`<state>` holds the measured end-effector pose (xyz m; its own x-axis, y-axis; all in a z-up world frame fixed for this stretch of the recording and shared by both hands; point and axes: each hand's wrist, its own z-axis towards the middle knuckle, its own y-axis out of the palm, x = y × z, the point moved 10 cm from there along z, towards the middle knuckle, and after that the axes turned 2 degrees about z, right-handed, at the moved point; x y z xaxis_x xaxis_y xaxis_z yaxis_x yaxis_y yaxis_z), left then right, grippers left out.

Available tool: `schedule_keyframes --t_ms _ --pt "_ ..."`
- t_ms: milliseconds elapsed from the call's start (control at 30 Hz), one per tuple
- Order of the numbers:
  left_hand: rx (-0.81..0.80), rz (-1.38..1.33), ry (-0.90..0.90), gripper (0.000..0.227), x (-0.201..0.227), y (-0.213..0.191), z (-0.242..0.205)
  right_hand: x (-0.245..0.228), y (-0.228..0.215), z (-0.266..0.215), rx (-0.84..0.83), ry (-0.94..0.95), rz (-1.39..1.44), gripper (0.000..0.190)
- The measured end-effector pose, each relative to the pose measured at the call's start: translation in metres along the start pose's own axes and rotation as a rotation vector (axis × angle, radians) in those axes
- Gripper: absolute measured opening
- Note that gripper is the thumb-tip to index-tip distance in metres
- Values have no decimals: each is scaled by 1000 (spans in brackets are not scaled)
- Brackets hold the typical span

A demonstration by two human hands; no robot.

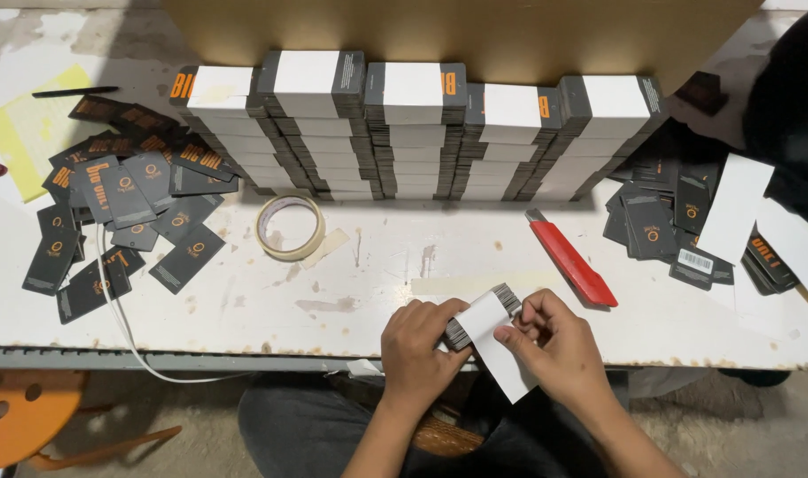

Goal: The person gathers small black rectangular items, aligns them into a stack, and uses a red utility knife to trim the edges. They then wrap the stack in a white paper sleeve and secure it with clear tape.

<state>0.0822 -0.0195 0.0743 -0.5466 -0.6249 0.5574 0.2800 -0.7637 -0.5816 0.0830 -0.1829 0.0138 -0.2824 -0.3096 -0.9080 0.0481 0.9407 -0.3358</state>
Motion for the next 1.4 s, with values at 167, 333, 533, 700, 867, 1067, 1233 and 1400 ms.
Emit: schedule_keyframes --t_ms 167,333,533,700,867,1067,1233,1400 --pt "-24 -9 -32 29 -5 3 -1 -4 0 1 46 -43 -61 34" --pt "-29 -61 -72 28 -11 4 -3 -13 0 2 95 -105 -318 36" --pt "-60 -113 -94 30 -14 5 -4 -8 5 12 67 -76 -399 33" --pt "-85 -115 -39 27 -12 4 -1 -3 11 12 51 -166 -454 28" --pt "-128 -88 -4 33 5 -11 17 3 14 12 48 -190 -497 24" --pt "-68 -70 -14 28 3 -9 15 -3 15 8 98 -250 -625 17" --pt "-59 -28 32 24 6 -4 11 -13 21 7 62 -239 -779 19" --pt "-76 -65 29 24 5 -5 11 -18 14 11 24 -213 -832 30"
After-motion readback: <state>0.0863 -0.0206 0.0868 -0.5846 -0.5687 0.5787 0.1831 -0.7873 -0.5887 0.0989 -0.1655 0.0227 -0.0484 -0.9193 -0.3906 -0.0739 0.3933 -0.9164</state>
